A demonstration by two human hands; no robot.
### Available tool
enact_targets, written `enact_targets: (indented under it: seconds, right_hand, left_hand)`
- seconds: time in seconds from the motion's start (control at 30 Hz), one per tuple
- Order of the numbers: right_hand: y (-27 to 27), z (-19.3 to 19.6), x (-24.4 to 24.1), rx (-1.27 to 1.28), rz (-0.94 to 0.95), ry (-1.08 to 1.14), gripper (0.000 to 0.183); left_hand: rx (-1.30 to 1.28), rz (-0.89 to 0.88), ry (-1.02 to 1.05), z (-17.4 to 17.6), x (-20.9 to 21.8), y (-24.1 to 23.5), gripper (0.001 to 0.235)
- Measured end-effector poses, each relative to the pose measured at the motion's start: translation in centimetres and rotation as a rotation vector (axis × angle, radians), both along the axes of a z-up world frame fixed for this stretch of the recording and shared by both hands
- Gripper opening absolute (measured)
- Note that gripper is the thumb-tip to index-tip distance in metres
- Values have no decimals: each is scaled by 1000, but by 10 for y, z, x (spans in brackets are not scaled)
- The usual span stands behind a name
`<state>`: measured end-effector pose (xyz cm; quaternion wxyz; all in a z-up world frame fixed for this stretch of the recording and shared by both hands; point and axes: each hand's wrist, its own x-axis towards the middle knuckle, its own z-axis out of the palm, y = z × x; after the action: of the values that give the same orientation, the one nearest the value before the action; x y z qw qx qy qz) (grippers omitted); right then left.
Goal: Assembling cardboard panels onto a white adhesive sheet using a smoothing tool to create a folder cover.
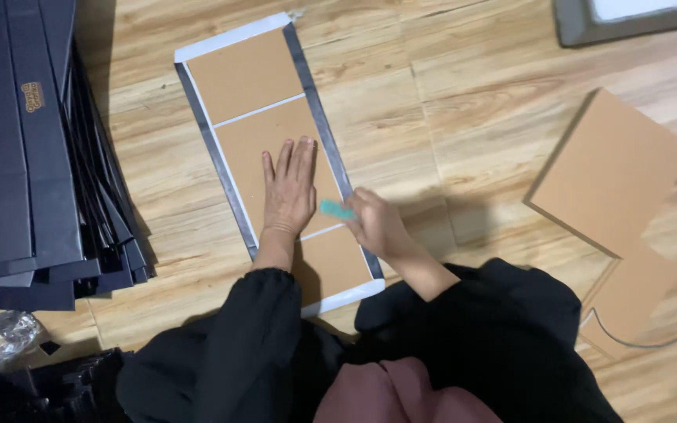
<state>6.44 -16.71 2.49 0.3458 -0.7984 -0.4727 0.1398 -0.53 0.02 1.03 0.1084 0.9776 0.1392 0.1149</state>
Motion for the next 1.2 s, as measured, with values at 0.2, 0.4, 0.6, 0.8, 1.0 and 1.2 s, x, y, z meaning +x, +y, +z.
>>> enact_targets:
  seconds: [0.2,0.4,0.6,0.8,1.0,1.2]
  right_hand:
    - [-37,-20,0,19,-119,-102,19]
    - [-87,2,-64,-274,-19,36,21]
    - [-98,-19,-68,-374,-124,-195,29]
    - [-117,-8,-51,-222,-368,136,39]
    - [-143,9,5,-420,-778,-245,67]
    - [-87,-44,-45,-222,-383,88,29]
  left_hand:
    - [159,-3,158,7,-1,-4,58]
    - [-13,96,618,-10,27,2,71]
    - [-367,273,459,7,10,18,82]
    - [-217,689,214,61,-43,-22,80]
    - [-580,1068,50,-80,-113,33,65]
    - [-856,1213,-79,-140,-111,64,54]
